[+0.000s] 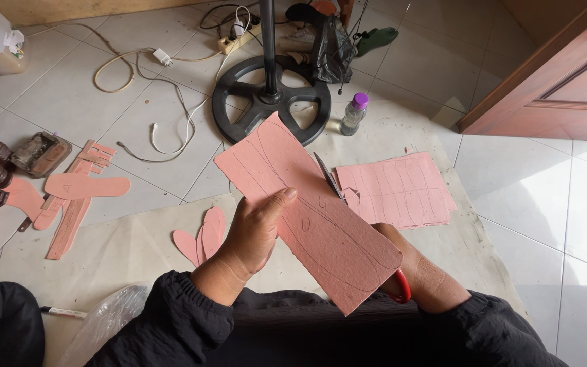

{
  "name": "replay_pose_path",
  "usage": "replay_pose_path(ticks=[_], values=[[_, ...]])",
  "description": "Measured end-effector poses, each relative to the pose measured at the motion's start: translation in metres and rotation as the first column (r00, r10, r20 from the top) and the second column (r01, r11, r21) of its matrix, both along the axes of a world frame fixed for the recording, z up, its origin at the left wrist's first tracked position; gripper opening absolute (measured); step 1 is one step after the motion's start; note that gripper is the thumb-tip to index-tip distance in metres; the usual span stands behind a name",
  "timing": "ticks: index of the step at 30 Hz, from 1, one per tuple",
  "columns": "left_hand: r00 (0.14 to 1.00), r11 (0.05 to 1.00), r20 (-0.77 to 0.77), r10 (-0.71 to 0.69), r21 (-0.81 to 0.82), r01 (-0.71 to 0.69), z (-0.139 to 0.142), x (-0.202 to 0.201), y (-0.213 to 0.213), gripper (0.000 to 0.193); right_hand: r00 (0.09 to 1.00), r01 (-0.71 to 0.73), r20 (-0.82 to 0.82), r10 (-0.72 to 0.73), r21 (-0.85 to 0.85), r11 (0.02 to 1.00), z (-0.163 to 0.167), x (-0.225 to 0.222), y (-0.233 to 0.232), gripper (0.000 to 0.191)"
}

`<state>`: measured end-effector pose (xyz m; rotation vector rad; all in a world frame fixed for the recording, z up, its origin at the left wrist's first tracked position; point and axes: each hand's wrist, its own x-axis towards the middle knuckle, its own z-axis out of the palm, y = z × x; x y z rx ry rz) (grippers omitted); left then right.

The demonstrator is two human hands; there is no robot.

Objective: The person uses red-handled scissors to cut a pink foam sheet along pre-drawn curved lines. They rotate the foam to follow the outlines and trim away excess material, leaving a shaped piece.

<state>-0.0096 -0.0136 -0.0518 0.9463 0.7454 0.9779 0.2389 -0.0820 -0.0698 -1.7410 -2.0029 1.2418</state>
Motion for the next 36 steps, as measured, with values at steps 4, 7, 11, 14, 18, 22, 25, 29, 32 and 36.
replay_pose_path(ticks=[4, 7, 11, 14, 18, 22, 25, 29, 32, 36], values=[[1.000, 1.000, -0.025, -0.008, 0.026, 0.009, -0.001, -0.001, 0.001, 0.040, 0.986, -0.089, 0.145, 0.084, 0.027, 0.996, -0.010, 0.001, 0.004, 0.023], [1.000, 1.000, -0.011, -0.004, 0.019, 0.005, -0.002, 0.000, 0.001, 0.040, 0.991, -0.094, 0.102, 0.087, 0.063, 0.994, -0.014, 0.004, 0.003, 0.022], [1.000, 1.000, -0.009, 0.009, 0.005, -0.009, 0.001, 0.001, 0.000, 0.039, 0.988, -0.129, 0.099, 0.116, 0.148, 0.980, -0.014, 0.005, 0.003, 0.024], [1.000, 1.000, 0.017, -0.002, -0.007, 0.003, 0.004, 0.001, 0.000, 0.037, 0.999, 0.030, 0.014, -0.031, 0.022, 0.999, -0.011, 0.003, 0.003, 0.025], [0.986, 0.990, -0.148, -0.074, 0.110, 0.091, 0.008, -0.002, -0.002, 0.036, 0.974, 0.164, -0.135, -0.183, -0.139, 0.977, -0.003, 0.002, 0.001, 0.032], [0.991, 0.991, -0.013, -0.135, -0.008, 0.135, 0.008, 0.005, -0.008, 0.034, 0.956, 0.114, -0.272, -0.113, -0.012, 0.993, 0.004, 0.003, 0.000, 0.032], [0.992, 0.992, 0.011, -0.126, -0.015, 0.126, 0.008, 0.007, -0.008, 0.033, 0.961, 0.134, -0.237, -0.140, -0.041, 0.990, 0.008, 0.002, 0.003, 0.032], [0.993, 0.994, -0.025, -0.112, -0.004, 0.112, 0.006, 0.006, -0.009, 0.033, 0.959, 0.159, -0.219, -0.182, -0.119, 0.980, 0.015, -0.001, 0.007, 0.032], [0.991, 0.993, -0.057, -0.120, -0.012, 0.119, 0.005, 0.005, -0.008, 0.035, 0.951, 0.236, -0.143, -0.273, -0.231, 0.944, 0.018, -0.001, 0.008, 0.033], [0.991, 0.994, -0.074, -0.108, -0.003, 0.108, 0.004, 0.005, -0.008, 0.036, 0.946, 0.162, -0.274, -0.173, -0.063, 0.985, 0.012, 0.001, 0.007, 0.034]])
